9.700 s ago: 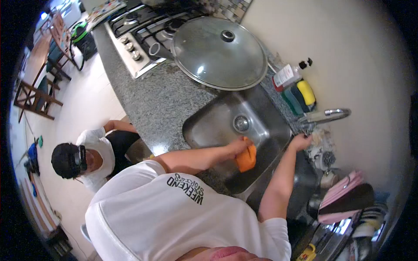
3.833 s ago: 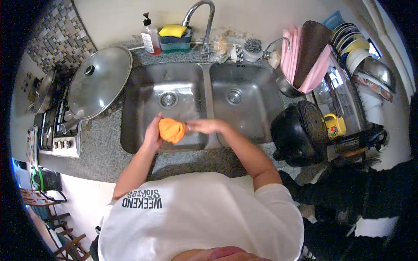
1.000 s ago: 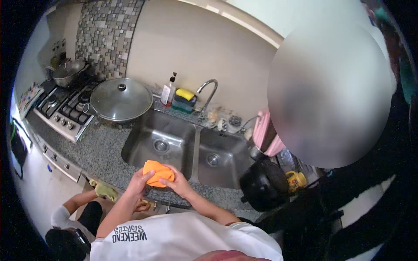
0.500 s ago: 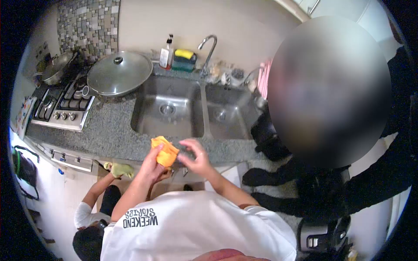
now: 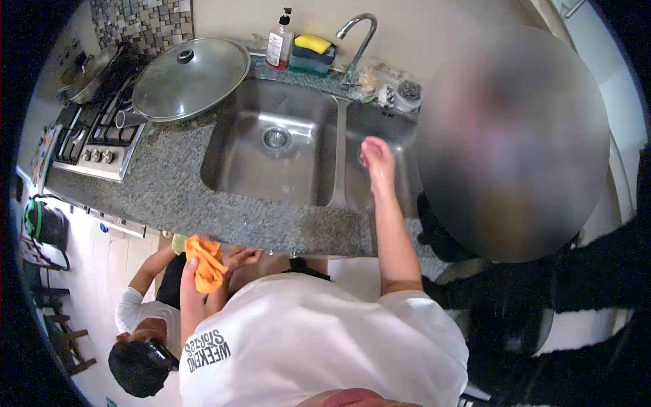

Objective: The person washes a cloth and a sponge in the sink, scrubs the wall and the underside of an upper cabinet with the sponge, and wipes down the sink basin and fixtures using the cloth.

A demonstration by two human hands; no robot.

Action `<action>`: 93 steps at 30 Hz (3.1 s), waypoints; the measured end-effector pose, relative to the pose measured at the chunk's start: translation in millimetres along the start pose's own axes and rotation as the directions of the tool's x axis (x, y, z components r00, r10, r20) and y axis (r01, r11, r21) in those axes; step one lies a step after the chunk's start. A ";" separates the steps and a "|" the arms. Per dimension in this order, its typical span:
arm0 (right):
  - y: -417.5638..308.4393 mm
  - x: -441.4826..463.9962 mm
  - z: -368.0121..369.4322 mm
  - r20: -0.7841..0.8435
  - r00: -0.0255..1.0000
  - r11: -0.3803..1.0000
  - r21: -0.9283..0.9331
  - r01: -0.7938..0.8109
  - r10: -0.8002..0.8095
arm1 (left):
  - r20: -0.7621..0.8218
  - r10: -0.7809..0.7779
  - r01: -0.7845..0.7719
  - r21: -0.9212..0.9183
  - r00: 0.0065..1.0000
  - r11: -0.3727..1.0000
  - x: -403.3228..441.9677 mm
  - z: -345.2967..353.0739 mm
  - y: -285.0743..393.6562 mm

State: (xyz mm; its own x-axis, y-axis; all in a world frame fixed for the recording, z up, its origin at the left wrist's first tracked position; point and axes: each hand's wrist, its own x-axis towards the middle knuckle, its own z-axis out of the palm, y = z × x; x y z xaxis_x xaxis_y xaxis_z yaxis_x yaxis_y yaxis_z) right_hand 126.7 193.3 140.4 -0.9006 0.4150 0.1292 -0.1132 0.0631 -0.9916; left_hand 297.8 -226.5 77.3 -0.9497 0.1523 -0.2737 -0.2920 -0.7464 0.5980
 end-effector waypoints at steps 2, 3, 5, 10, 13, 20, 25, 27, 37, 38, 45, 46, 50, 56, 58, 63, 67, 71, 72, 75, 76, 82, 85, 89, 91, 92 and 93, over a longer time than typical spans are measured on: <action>-0.5 54.2 -8.6 0.016 0.997 0.995 -0.070 0.072 -0.071 | -0.099 0.006 -0.002 0.037 0.995 0.999 -13.8 -11.9 -11.2; 6.7 89.1 -13.5 0.014 0.993 0.986 -0.121 0.116 -0.115 | -0.137 0.008 -0.002 0.046 0.990 0.999 -17.8 -15.4 -13.9; 8.3 151.1 -18.5 0.081 0.981 0.956 -0.226 0.189 -0.174 | -0.238 0.016 0.005 0.085 0.971 0.996 -33.0 -23.1 -24.3; 24.6 298.3 -27.0 0.138 0.953 0.647 -0.708 0.285 -0.269 | -0.478 -0.028 0.097 0.120 0.878 0.988 -56.5 -31.7 -55.6; 46.8 359.4 -26.3 0.177 0.940 0.465 -0.833 0.301 -0.290 | -0.581 -0.080 0.177 0.113 0.810 0.978 -54.9 -31.6 -71.9; 69.9 350.3 -13.0 0.383 0.923 0.425 -0.831 0.360 -0.032 | -0.647 -0.099 0.283 0.188 0.756 0.940 -23.1 -38.6 -52.9; 75.8 354.5 -21.8 0.544 0.839 0.464 -0.740 0.487 -0.011 | -0.641 -0.102 0.319 0.233 0.761 0.919 -3.2 -48.9 -35.5; 58.8 353.2 -24.1 0.613 0.790 0.478 -0.701 0.529 0.026 | -0.643 -0.110 0.341 0.246 0.758 0.907 1.6 -54.0 -32.6; 43.1 405.1 -30.4 0.132 0.968 0.090 -0.984 0.154 -0.215 | -0.698 -0.151 0.442 0.257 0.700 0.860 4.0 -78.2 -27.7; 52.0 417.0 -30.3 0.137 0.961 0.049 -0.987 0.153 -0.242 | -0.701 -0.159 0.449 0.251 0.696 0.858 4.4 -80.9 -26.7; 58.1 436.7 -33.5 0.154 0.943 0.058 -0.982 0.178 -0.297 | -0.746 -0.195 0.517 0.226 0.637 0.825 -10.2 -99.4 -26.5; 59.2 435.4 -34.3 0.209 0.919 -0.003 -0.975 0.220 -0.334 | -0.747 -0.197 0.523 0.227 0.635 0.821 -10.3 -101.6 -25.2; 62.1 437.1 -36.0 0.296 0.878 -0.163 -0.954 0.252 -0.375 | -0.747 -0.213 0.546 0.231 0.630 0.806 -13.4 -114.4 -24.1; 53.4 433.9 -29.5 0.171 0.956 -0.084 -0.984 0.156 -0.237 | -0.733 -0.213 0.552 0.256 0.646 0.793 -19.3 -129.1 -25.5; 55.1 428.3 -29.4 0.119 0.959 -0.010 -0.993 0.121 -0.255 | -0.749 -0.215 0.559 0.239 0.626 0.794 -31.8 -135.6 -27.8; 44.5 398.2 -22.0 0.016 0.933 0.544 -0.809 0.224 -0.361 | -0.771 -0.182 0.562 0.259 0.610 0.786 -35.5 -149.4 -18.4; 20.1 333.8 25.4 0.016 0.854 0.792 -0.366 0.489 -0.520 | -0.780 -0.156 0.557 0.276 0.606 0.783 -43.7 -155.0 -10.5; -13.7 290.8 72.7 0.441 0.858 0.948 0.281 0.147 -0.264 | -0.776 -0.166 0.568 0.279 0.608 0.774 -46.6 -163.1 -24.4; -25.0 284.3 82.7 0.466 0.850 0.912 0.409 0.039 -0.245 | -0.771 -0.184 0.578 0.274 0.610 0.768 -47.4 -163.5 -29.7; -58.7 268.8 110.7 0.552 0.802 0.739 0.635 -0.226 -0.229 | -0.752 -0.245 0.612 0.253 0.612 0.749 -58.1 -165.2 -51.9; -59.7 268.1 114.7 0.555 0.805 0.749 0.621 -0.232 -0.211 | -0.745 -0.264 0.622 0.249 0.612 0.742 -62.6 -167.6 -56.5; -55.0 277.2 95.5 0.541 0.813 0.760 0.616 -0.208 -0.215 | -0.745 -0.243 0.623 0.281 0.621 0.730 -65.2 -180.2 -37.0; -54.8 267.0 73.7 0.500 0.833 0.715 0.670 -0.199 -0.236 | -0.764 -0.141 0.571 0.331 0.629 0.752 -59.8 -186.5 1.6; -38.5 267.8 58.9 0.453 0.862 0.664 0.719 -0.204 -0.227 | -0.775 -0.036 0.506 0.376 0.631 0.777 -57.7 -189.6 29.5; -27.8 259.9 59.5 0.317 0.940 0.768 0.630 -0.109 -0.127 | -0.776 -0.010 0.482 0.381 0.631 0.789 -62.6 -191.2 28.0; -11.4 261.3 59.3 0.233 0.969 0.853 0.519 -0.049 -0.085 | -0.773 -0.018 0.482 0.376 0.634 0.792 -66.6 -192.7 18.1; 9.0 262.6 63.1 0.159 0.986 0.919 0.393 -0.008 -0.060 | -0.772 -0.032 0.485 0.365 0.634 0.795 -74.0 -195.1 0.1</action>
State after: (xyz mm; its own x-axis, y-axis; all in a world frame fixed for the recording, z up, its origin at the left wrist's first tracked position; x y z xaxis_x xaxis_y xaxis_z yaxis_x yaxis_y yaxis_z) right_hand -137.3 245.6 164.8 -0.9474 0.2612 0.1849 -0.2622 -0.3023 -0.9164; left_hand 390.1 -364.3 -49.3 -0.5054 -0.3798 -0.7748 -0.7341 -0.2827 0.6174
